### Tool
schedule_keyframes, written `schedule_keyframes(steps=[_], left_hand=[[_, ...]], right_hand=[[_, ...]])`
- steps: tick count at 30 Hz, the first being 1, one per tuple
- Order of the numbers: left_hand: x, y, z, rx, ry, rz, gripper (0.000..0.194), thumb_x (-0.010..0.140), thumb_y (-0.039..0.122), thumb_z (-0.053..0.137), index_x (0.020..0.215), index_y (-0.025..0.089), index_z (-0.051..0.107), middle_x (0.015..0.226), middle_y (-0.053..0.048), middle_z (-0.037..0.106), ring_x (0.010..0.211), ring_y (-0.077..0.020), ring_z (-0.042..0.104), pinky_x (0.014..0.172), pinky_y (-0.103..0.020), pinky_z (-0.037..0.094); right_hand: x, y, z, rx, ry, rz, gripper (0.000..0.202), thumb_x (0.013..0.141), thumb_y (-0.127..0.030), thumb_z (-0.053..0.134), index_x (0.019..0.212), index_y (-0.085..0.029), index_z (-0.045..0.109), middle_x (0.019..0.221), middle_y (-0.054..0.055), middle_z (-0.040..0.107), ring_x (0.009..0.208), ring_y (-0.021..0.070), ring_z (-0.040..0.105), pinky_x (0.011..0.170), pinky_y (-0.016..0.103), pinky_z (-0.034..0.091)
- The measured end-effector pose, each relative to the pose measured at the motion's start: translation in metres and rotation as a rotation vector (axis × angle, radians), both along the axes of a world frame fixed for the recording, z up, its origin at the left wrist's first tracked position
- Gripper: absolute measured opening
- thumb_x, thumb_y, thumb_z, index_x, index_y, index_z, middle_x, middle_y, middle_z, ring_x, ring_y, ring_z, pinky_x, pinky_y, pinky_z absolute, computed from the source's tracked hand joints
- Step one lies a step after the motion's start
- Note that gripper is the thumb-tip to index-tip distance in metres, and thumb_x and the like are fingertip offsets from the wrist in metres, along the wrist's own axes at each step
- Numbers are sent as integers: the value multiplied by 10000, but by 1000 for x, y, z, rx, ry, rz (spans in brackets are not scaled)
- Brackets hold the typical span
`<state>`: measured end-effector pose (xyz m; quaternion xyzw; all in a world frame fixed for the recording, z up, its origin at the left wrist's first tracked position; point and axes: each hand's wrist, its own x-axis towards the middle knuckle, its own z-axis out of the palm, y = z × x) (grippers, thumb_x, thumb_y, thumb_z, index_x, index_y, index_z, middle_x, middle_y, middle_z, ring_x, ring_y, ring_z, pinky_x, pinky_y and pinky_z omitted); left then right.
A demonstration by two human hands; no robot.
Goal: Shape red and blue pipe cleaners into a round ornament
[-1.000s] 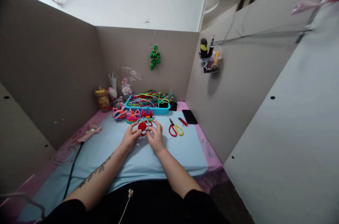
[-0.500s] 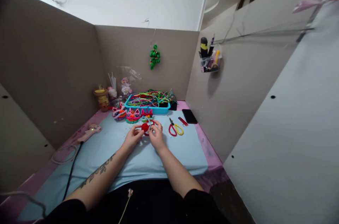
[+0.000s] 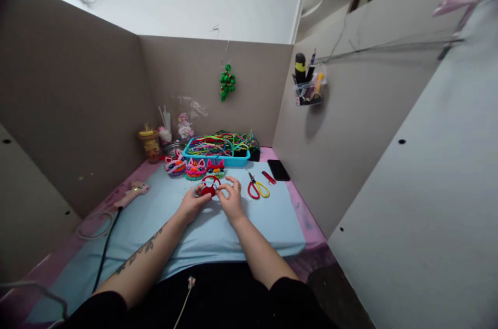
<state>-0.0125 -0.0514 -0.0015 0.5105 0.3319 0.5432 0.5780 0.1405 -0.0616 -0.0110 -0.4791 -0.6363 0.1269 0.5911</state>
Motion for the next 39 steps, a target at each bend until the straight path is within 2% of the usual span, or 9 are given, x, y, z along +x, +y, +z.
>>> schedule_keyframes(steps=[7,11,20,32,39], left_hand=[[2,1,-2,90,76,93,339,587,273,779,864,138,637,829,-47,683,767,-171,614,752,-280,456],[3,-1,-1,101,132,158,310,573,269,780,809,151,618,787,-30,676,749,-175,616,736,-284,460],[2,-3,2,103,147,191,317,563,301,774,801,157,623,770,-35,664,745,-185,602,730,-295,467],[3,-1,-4,36,70,-39,349,558,324,795,771,147,583,726,-24,645,678,-154,586,694,-263,443],[0,-3,0,28,86,-110,399,578,335,789,892,128,656,807,-61,678,750,-192,612,741,-289,450]], right_hand=[[-2,-1,1,61,8,-14,63,777,-215,608,780,-210,671,1097,84,538,1093,223,496,979,420,389],[-3,-2,0,102,-21,-13,84,783,-216,605,789,-216,689,1081,82,552,1069,224,510,957,422,405],[-4,-5,1,166,-95,7,107,791,-195,585,801,-221,688,1087,93,555,1063,232,499,904,412,446],[3,1,-1,16,53,23,59,781,-247,581,775,-211,628,1062,77,528,1076,221,513,980,405,384],[5,-1,1,-2,11,53,157,754,-218,607,906,-234,642,1206,90,468,1187,244,440,1029,426,338]])
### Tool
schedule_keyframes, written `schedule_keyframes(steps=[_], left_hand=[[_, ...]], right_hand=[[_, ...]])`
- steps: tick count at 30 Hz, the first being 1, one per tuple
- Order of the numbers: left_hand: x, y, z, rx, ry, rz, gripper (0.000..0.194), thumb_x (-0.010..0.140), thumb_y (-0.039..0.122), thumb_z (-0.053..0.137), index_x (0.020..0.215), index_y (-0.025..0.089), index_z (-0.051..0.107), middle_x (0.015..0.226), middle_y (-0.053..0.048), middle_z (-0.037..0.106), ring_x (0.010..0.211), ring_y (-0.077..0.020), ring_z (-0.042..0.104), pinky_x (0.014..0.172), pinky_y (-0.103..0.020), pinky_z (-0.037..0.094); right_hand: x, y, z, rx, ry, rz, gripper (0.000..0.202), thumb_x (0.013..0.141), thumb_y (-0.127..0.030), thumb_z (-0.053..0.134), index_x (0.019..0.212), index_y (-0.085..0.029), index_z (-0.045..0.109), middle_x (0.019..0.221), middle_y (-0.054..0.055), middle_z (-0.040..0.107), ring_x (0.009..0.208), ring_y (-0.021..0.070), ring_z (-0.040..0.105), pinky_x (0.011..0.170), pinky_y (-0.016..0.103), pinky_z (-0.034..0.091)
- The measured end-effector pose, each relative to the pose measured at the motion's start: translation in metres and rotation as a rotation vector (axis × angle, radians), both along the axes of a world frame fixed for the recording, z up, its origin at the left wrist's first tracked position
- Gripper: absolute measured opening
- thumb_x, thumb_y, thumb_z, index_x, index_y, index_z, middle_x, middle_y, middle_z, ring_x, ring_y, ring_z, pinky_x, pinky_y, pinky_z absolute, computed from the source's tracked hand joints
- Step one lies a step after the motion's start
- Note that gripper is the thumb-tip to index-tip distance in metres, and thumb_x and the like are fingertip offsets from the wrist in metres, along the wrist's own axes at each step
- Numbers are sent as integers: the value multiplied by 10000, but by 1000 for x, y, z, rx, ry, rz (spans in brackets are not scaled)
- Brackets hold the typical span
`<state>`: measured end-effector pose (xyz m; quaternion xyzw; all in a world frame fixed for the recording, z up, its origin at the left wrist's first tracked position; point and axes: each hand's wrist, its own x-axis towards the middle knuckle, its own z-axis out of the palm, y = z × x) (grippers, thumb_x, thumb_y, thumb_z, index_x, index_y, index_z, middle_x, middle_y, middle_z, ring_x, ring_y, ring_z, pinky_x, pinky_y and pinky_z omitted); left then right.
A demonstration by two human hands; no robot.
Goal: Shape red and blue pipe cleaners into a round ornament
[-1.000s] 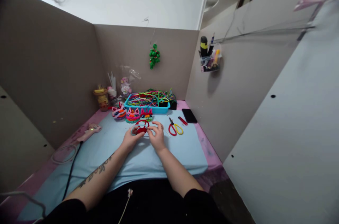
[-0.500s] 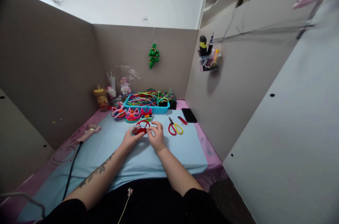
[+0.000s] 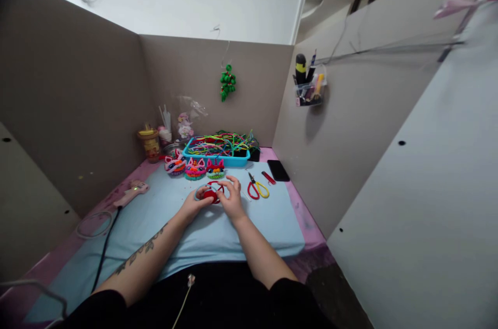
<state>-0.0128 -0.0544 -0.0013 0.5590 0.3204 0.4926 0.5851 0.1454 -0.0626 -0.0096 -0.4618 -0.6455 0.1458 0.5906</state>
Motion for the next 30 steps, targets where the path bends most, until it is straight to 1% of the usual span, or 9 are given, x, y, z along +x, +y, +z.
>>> schedule_keyframes(steps=[3,6,10,15,17,19,22,26,30], left_hand=[[-2,-1,0,9,13,-21,387,590,338,785,890,128,657,813,-62,675,761,-194,612,752,-294,447],[-3,-2,0,37,8,24,439,585,317,793,949,151,614,835,-50,661,767,-179,606,749,-286,447],[-4,-3,0,3,-1,92,617,575,313,799,1103,188,506,797,-10,623,732,-155,600,716,-275,454],[-3,1,-2,5,-4,133,711,569,330,795,1172,186,446,813,-1,594,775,-162,605,741,-294,462],[-3,6,-3,29,-7,208,685,563,332,791,1140,183,453,912,-44,605,838,-178,604,744,-301,469],[-6,12,-4,62,7,367,602,571,336,773,1072,182,479,991,-70,593,861,-175,594,727,-293,472],[-10,19,-7,106,77,567,429,631,352,708,973,170,523,848,-30,592,735,-139,573,677,-273,459],[-8,17,-12,166,165,487,314,692,371,642,901,149,570,761,-28,611,671,-132,568,636,-260,444],[-2,9,-10,251,226,387,414,718,371,631,1060,153,546,868,-70,676,717,-155,613,603,-251,437]], right_hand=[[3,0,2,-26,-70,17,66,749,-225,624,799,-229,668,1252,85,452,1215,259,408,1039,440,322],[7,1,2,-29,-157,32,45,738,-213,632,698,-219,652,1236,74,479,1215,267,393,1031,466,320],[7,4,0,-57,-228,99,54,737,-202,625,685,-214,636,1255,71,487,1239,264,361,1042,480,297],[1,7,-5,-108,-184,143,98,755,-233,603,662,-207,619,1233,77,513,1216,246,395,1036,453,308],[1,11,-8,-122,-103,122,107,760,-245,593,663,-201,609,1227,85,510,1193,240,423,1028,436,317],[3,16,-12,-141,-2,100,115,758,-267,589,669,-195,598,1228,93,500,1176,239,444,1023,423,320],[7,25,-19,-187,190,91,154,754,-326,583,688,-187,579,1230,106,477,1132,233,484,979,387,364],[9,32,-26,-231,367,78,198,744,-383,590,709,-189,565,1230,106,469,1083,220,514,915,352,409],[8,32,-27,-237,372,82,201,735,-393,605,727,-194,579,1228,104,478,1070,228,524,881,355,430]])
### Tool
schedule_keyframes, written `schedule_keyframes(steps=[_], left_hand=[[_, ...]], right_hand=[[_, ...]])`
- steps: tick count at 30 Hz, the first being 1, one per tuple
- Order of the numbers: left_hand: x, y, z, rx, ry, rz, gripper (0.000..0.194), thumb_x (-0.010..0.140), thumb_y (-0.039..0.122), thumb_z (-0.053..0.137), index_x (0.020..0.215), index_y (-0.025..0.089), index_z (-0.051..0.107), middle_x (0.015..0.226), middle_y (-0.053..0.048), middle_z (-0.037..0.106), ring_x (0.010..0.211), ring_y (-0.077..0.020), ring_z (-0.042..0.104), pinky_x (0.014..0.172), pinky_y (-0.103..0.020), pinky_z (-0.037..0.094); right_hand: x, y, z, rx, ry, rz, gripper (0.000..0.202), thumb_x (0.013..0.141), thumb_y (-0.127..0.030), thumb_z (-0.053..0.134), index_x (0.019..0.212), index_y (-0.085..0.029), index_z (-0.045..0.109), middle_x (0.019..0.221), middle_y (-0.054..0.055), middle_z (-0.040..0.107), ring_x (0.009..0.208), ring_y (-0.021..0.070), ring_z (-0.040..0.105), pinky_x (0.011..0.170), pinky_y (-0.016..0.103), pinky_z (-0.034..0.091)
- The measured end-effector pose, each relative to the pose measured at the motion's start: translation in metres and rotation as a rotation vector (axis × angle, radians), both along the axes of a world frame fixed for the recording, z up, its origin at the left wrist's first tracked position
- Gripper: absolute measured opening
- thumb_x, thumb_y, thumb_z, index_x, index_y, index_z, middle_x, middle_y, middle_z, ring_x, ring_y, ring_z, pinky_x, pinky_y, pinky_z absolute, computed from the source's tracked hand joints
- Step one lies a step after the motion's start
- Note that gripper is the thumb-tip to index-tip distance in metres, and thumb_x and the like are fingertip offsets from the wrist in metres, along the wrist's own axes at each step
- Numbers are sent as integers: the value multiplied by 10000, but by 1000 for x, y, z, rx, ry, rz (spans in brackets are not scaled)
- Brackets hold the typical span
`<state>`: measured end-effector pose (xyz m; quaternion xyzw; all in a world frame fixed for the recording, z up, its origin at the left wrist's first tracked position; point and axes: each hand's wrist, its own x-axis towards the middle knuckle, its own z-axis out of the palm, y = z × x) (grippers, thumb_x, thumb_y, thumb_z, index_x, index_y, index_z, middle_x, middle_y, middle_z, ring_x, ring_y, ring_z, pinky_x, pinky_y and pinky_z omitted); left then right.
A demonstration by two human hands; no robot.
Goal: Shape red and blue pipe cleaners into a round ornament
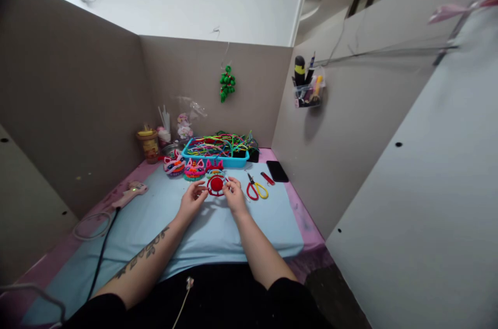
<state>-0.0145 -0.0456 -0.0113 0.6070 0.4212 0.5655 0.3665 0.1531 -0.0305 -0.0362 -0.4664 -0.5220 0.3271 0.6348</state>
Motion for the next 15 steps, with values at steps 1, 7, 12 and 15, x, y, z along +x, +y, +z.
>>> schedule_keyframes(steps=[1,7,12,15], left_hand=[[1,-2,1,11,31,1,439,722,369,628,1095,156,537,878,-74,687,715,-158,619,585,-246,428],[0,-7,7,67,139,52,476,706,353,646,1127,150,555,853,-66,703,736,-187,638,607,-268,437],[3,-6,4,65,58,-68,505,708,317,658,1166,147,529,899,-66,691,824,-196,648,814,-340,467],[4,-5,2,23,2,-147,512,727,307,642,1184,128,494,827,-53,684,769,-180,648,793,-335,485]], right_hand=[[0,-1,0,6,-17,5,193,737,-386,606,730,-195,585,1226,103,479,1075,231,523,887,359,429],[-4,-9,6,79,-206,25,111,743,-305,609,719,-198,610,1201,96,483,1177,241,456,1025,402,317],[-9,-14,10,101,-278,0,82,735,-263,613,684,-199,605,1170,99,494,1162,247,458,1029,418,306],[-11,-15,12,89,-280,-11,84,730,-257,617,671,-199,605,1157,96,502,1153,249,464,1028,422,305]])
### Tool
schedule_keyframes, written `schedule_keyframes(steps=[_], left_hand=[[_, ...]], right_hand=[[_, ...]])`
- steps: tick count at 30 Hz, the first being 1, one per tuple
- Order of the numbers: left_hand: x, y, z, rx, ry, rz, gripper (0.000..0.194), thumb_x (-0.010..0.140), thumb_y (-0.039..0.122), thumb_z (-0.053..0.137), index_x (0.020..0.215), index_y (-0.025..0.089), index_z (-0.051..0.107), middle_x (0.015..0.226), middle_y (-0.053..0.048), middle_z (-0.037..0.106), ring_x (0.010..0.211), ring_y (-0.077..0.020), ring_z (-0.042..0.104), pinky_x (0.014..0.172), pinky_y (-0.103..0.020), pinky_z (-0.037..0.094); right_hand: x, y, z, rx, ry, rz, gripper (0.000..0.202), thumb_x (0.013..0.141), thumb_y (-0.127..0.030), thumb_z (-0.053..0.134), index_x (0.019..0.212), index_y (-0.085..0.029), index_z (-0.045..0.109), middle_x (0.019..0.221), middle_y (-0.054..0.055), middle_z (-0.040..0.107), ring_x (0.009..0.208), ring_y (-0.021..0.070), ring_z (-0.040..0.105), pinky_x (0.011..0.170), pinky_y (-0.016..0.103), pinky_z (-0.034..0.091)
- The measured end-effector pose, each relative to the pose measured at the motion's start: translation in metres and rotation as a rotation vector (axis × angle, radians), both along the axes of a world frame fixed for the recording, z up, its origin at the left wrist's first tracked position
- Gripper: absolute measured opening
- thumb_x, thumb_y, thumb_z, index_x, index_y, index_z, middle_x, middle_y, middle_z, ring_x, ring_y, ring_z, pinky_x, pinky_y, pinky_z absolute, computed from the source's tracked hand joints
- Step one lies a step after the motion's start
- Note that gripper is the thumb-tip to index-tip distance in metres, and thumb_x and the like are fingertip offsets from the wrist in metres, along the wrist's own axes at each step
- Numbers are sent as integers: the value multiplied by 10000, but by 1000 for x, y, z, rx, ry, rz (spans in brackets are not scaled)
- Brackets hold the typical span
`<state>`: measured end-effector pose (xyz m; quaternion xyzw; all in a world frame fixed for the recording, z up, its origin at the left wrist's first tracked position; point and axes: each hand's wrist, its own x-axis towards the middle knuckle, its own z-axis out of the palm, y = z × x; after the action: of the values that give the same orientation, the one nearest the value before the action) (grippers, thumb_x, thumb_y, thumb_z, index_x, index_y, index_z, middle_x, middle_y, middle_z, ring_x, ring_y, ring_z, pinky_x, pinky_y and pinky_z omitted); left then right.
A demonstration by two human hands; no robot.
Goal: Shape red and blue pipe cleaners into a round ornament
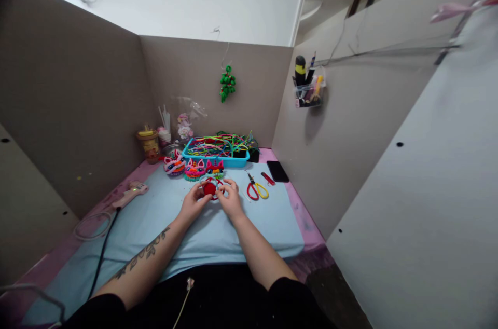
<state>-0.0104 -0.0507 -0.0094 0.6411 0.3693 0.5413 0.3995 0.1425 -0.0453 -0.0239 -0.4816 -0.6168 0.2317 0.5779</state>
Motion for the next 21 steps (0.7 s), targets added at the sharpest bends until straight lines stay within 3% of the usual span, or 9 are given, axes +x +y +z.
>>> schedule_keyframes(steps=[5,9,15,21], left_hand=[[-1,1,-1,-5,22,32,477,724,276,633,1159,136,494,768,-29,668,721,-165,637,755,-322,493],[-3,0,-5,70,153,42,470,735,248,611,1179,150,492,782,-23,656,737,-164,624,754,-313,481],[-2,-3,-6,132,282,37,504,752,254,594,1228,164,459,734,5,632,676,-144,582,712,-284,459],[-4,-4,0,127,258,267,464,745,301,622,1164,161,481,778,-24,645,727,-165,601,737,-301,454]], right_hand=[[3,-2,3,-4,60,-55,65,719,-266,623,728,-202,621,1132,87,509,1131,236,485,1011,402,329],[9,-3,5,28,105,-103,153,752,-308,595,861,-209,636,1126,88,508,1121,227,482,964,384,372],[9,-4,7,53,104,-112,141,752,-323,596,719,-190,629,1019,77,524,1030,208,513,963,366,363],[8,-9,15,59,116,-192,111,723,-240,555,625,-189,551,1013,65,513,1038,202,502,954,350,353]])
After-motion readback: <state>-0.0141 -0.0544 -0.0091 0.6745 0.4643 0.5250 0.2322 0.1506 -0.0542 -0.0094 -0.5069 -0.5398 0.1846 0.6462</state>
